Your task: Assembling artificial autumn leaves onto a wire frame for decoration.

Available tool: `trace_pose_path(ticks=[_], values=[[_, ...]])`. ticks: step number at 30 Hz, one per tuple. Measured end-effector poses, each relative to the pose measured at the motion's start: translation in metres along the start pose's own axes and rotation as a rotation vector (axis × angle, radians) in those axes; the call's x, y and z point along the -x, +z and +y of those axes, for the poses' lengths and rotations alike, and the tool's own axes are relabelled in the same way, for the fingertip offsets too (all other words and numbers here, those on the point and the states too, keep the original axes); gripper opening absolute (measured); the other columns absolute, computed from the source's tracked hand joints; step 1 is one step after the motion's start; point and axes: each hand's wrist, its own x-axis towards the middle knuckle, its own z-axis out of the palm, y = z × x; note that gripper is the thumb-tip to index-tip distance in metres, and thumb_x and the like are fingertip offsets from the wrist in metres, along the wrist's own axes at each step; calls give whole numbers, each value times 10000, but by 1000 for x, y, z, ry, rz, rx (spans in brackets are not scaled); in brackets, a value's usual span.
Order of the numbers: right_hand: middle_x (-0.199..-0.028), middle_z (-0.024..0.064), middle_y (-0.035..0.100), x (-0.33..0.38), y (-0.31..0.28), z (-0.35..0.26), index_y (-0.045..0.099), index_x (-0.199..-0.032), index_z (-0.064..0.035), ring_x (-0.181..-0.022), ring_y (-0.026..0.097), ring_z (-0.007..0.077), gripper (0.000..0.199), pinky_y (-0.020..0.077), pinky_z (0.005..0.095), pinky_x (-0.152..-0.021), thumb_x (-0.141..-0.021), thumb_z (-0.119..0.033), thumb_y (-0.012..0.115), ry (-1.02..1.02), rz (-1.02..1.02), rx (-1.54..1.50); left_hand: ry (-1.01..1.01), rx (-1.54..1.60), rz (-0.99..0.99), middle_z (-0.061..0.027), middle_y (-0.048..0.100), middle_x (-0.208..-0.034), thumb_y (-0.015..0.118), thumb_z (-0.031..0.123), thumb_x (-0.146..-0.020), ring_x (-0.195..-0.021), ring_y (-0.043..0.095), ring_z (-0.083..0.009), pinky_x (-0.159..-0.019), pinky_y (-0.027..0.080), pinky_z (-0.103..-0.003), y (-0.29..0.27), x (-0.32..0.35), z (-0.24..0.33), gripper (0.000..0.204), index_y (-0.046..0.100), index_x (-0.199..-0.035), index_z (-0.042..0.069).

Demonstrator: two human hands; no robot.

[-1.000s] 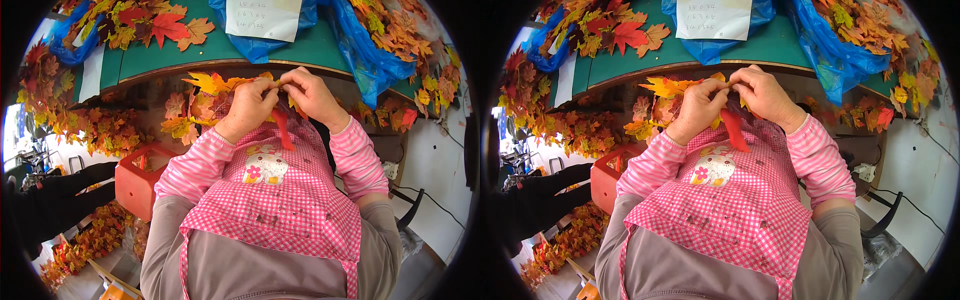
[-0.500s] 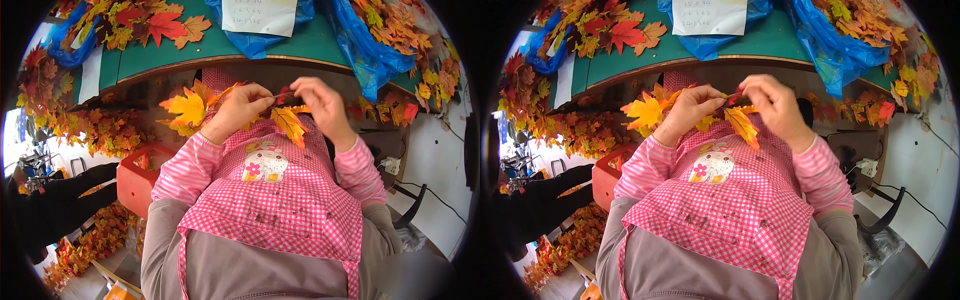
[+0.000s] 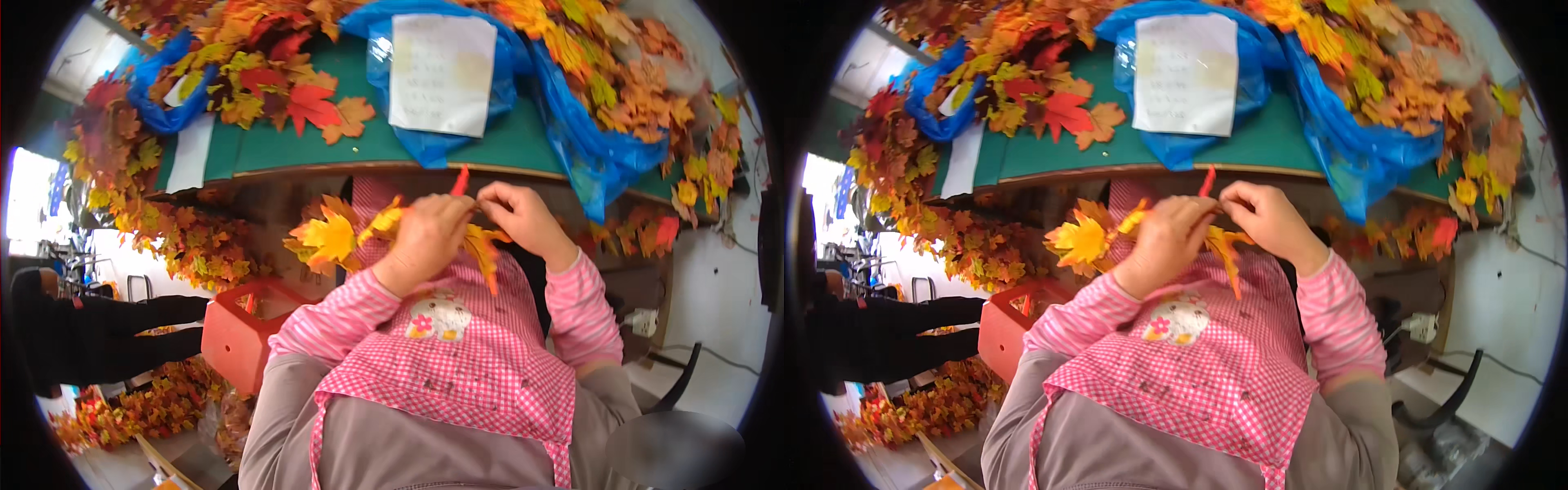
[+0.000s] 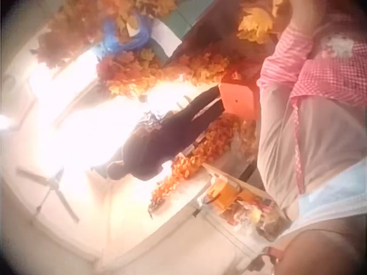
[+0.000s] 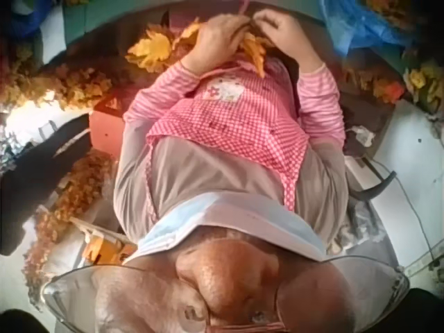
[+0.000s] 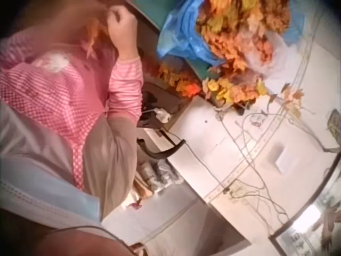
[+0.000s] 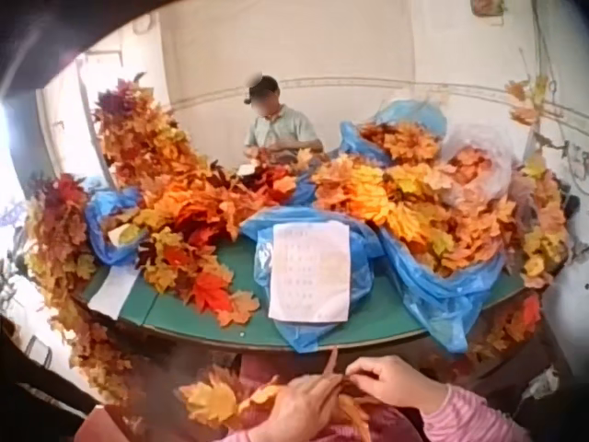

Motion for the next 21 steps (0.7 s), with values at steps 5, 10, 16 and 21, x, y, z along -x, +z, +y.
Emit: trace_pose_path(ticks=[5, 10, 16, 21], values=[[-842, 26, 625, 15, -9, 4, 585, -1079, -1, -799, 585, 78, 188, 488, 242, -730, -905, -66, 618, 60, -40, -106, -3, 160, 71, -176, 585, -880, 607, -43, -842, -777, 622, -364, -648, 511, -400, 11, -1, 9, 190, 601, -1030, -11], [-821, 16, 622, 16, -25, 33, 584, -1091, -13, -759, 582, 75, 235, 472, 239, -690, -883, -97, 656, 274, -378, -148, -42, 8, 56, -172, 599, -859, 589, -50, -844, -715, 623, -361, -595, 506, -404, -4, 14, -8, 187, 603, -1022, 7], [-719, 3, 629, 30, -68, 52, 687, -935, 10, -659, 564, 83, 198, 452, 235, -628, -903, -178, 634, 301, -337, -145, 12, -44, -110, -139, 591, -839, 615, 20, -855, -727, 627, -335, -598, 510, -388, -42, 13, -28, 153, 607, -1009, 21], [-781, 12, 646, 32, -77, 69, 709, -940, 0, -601, 485, 53, 251, 387, 213, -557, -937, -245, 651, 311, -225, -468, 177, -94, -321, -114, 580, -822, 631, 81, -843, -723, 627, -307, -607, 525, -388, -59, 13, -30, 169, 614, -1002, 26]])
